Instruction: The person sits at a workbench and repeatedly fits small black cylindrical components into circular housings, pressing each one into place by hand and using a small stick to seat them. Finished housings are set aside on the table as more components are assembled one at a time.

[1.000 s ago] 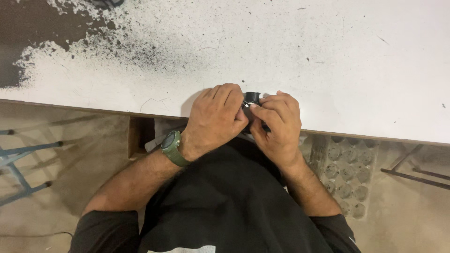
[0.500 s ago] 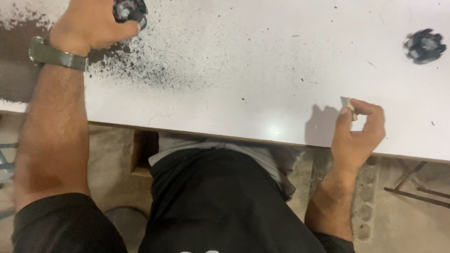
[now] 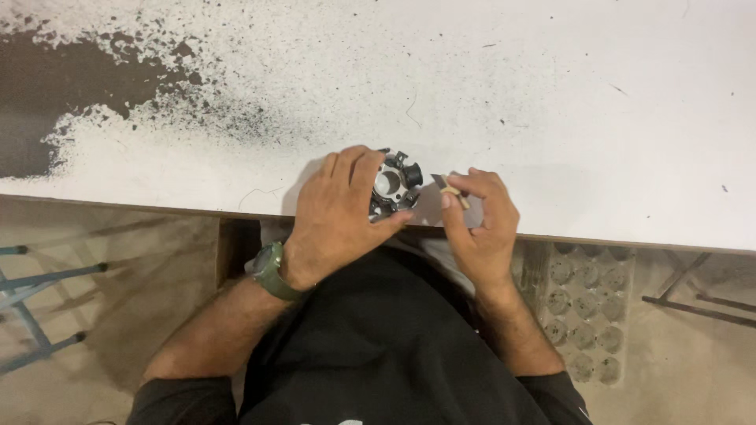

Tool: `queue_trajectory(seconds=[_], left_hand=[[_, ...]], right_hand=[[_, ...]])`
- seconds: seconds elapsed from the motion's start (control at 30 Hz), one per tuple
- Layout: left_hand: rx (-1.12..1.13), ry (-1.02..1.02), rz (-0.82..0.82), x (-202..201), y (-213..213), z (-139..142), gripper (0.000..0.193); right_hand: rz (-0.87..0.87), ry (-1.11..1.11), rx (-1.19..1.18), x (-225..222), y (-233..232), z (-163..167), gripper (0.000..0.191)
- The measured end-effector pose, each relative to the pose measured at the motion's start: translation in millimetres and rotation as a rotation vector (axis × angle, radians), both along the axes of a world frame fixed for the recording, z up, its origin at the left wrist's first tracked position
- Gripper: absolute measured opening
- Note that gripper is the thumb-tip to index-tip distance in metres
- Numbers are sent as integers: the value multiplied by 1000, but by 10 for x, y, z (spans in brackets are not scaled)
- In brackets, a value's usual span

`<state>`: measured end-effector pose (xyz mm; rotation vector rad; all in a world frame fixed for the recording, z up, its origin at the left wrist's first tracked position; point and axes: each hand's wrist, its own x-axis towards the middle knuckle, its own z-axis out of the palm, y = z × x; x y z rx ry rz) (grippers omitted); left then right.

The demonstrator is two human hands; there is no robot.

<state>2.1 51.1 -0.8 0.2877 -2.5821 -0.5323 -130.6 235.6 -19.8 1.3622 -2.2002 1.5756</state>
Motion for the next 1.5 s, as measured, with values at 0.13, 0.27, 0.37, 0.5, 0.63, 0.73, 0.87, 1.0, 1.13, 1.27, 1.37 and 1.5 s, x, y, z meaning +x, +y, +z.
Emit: queue_trajectory(seconds=[0.13, 0.27, 0.37, 0.5, 0.63, 0.73, 0.87, 1.0, 1.13, 1.27, 1.37, 1.5], left_hand=[[44, -26, -62, 5, 62, 154, 76], [14, -78, -73, -145, 16, 239, 36], [47, -136, -41, -197, -28, 260, 23], [66, 79, -118, -114, -93, 293, 24], [82, 14, -200, -121, -61, 265, 26], [197, -16, -166, -148, -9, 198, 19], [200, 22, -138, -115, 48, 109, 16], [181, 90, -136, -81, 75, 73, 15], [199, 140, -129, -92, 93, 88, 12], [208, 73, -148, -105, 89, 114, 12], [240, 58, -156, -112, 105, 112, 13], [239, 79, -92, -162, 163, 65, 12]], right_hand=[[-42, 69, 75, 123, -116, 107, 23], [-65, 78, 128, 153, -182, 155, 24], [-73, 120, 143, 142, -178, 154, 23], [-25, 148, 80, 110, -155, 123, 23], [14, 145, 34, 126, -140, 89, 24], [5, 178, 57, 168, -133, 73, 27], [-24, 252, 81, 200, -138, 67, 31], [-43, 305, 110, 221, -125, 95, 33], [-42, 321, 126, 225, -122, 150, 32], [-32, 297, 166, 220, -116, 212, 29], [-8, 253, 189, 200, -99, 256, 27], [18, 181, 195, 178, -83, 277, 25]])
